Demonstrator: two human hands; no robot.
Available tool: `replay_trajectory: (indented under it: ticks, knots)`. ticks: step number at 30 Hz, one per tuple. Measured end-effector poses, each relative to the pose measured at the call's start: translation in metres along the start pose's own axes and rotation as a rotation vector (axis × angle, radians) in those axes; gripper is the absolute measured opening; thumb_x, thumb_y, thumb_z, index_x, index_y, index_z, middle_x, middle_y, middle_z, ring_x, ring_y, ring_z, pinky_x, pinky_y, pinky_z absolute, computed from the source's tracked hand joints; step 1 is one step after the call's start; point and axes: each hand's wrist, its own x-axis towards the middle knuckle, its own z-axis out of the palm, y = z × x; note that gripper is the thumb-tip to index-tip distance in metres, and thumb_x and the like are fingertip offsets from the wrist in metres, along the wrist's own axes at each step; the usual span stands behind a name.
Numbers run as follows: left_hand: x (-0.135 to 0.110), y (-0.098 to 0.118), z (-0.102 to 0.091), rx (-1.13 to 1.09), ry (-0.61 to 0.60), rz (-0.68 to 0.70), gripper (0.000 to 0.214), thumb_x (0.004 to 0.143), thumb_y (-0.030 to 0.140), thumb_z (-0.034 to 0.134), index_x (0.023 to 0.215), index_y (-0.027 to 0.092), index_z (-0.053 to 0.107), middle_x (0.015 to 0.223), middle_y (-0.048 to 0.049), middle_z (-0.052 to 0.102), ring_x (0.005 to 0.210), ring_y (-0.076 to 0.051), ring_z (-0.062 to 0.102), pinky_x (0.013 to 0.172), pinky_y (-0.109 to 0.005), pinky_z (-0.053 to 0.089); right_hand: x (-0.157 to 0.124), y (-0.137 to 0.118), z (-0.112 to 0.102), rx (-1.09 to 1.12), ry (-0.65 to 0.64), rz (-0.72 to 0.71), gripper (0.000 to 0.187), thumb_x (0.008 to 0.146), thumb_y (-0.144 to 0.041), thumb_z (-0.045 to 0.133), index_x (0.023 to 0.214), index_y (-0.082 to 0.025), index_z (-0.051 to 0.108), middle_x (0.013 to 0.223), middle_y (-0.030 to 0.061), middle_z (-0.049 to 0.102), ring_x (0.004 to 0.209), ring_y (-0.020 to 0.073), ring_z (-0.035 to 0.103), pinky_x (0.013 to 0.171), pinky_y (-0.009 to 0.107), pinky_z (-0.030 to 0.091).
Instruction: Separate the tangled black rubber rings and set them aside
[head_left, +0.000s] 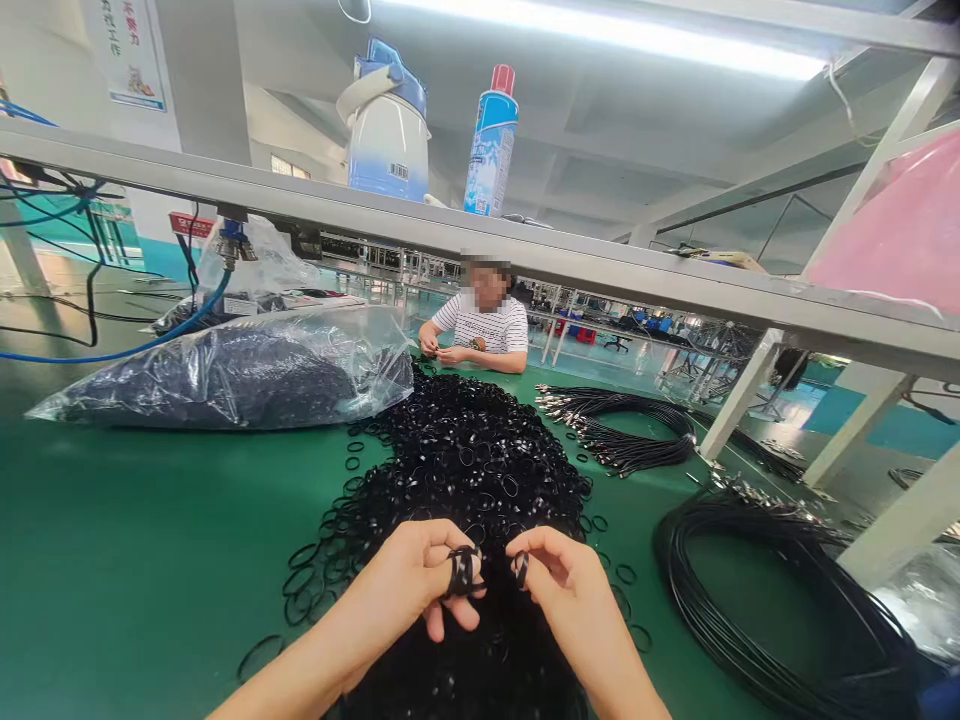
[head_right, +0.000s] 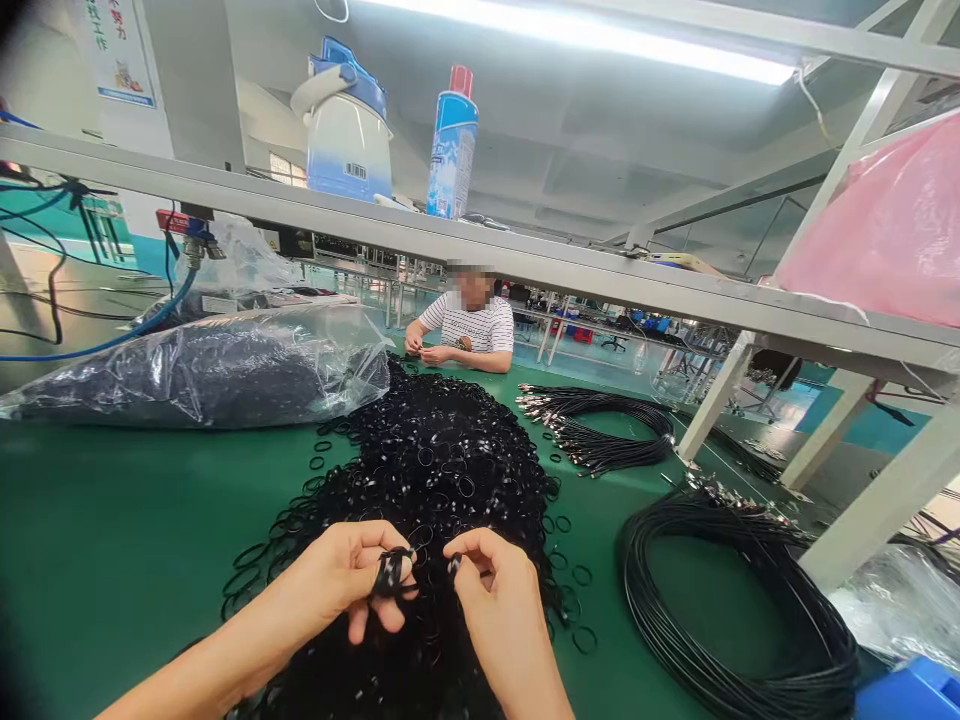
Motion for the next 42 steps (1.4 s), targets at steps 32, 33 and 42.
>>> replay_trajectory:
  ticks: [32, 33, 42]
  knots:
    - [-0.003, 0.005, 0.002, 0.295, 0.126, 0.058, 0.026, 0.079, 0.029, 0.046, 0.086, 0.018, 0.068, 0.06, 0.0039, 0.059, 0.038, -0.008, 0.04, 0.038, -0.019, 0.034, -0.006, -0.015, 0.006, -0.021, 0.021, 0.03, 0.013, 0.072, -0.026, 0.061, 0.078, -0.019, 0.07, 0.066, 0.0004, 0.063, 0.059, 0.0139, 0.051, 0.053, 0.022, 0.039]
    - [-0.003, 0.004, 0.001, 0.33, 0.124, 0.091, 0.027, 0.081, 0.032, 0.045, 0.082, 0.018, 0.068, 0.066, 0.0023, 0.061, 0.044, -0.009, 0.044, 0.042, -0.02, 0.038, -0.006, -0.014, 0.006, -0.007, 0.017, 0.031, 0.012, 0.071, -0.027, 0.062, 0.076, -0.019, 0.07, 0.066, 0.0006, 0.063, 0.06, 0.0144, 0.052, 0.054, 0.022, 0.04]
    - [-0.005, 0.009, -0.004, 0.37, 0.137, 0.198, 0.023, 0.077, 0.037, 0.058, 0.078, 0.02, 0.073, 0.07, 0.0011, 0.059, 0.064, -0.014, 0.051, 0.061, -0.024, 0.041, -0.005, -0.01, 0.005, 0.034, 0.01, 0.027, 0.011, 0.07, -0.028, 0.066, 0.074, -0.019, 0.072, 0.07, 0.0018, 0.069, 0.068, 0.0186, 0.06, 0.062, 0.026, 0.044]
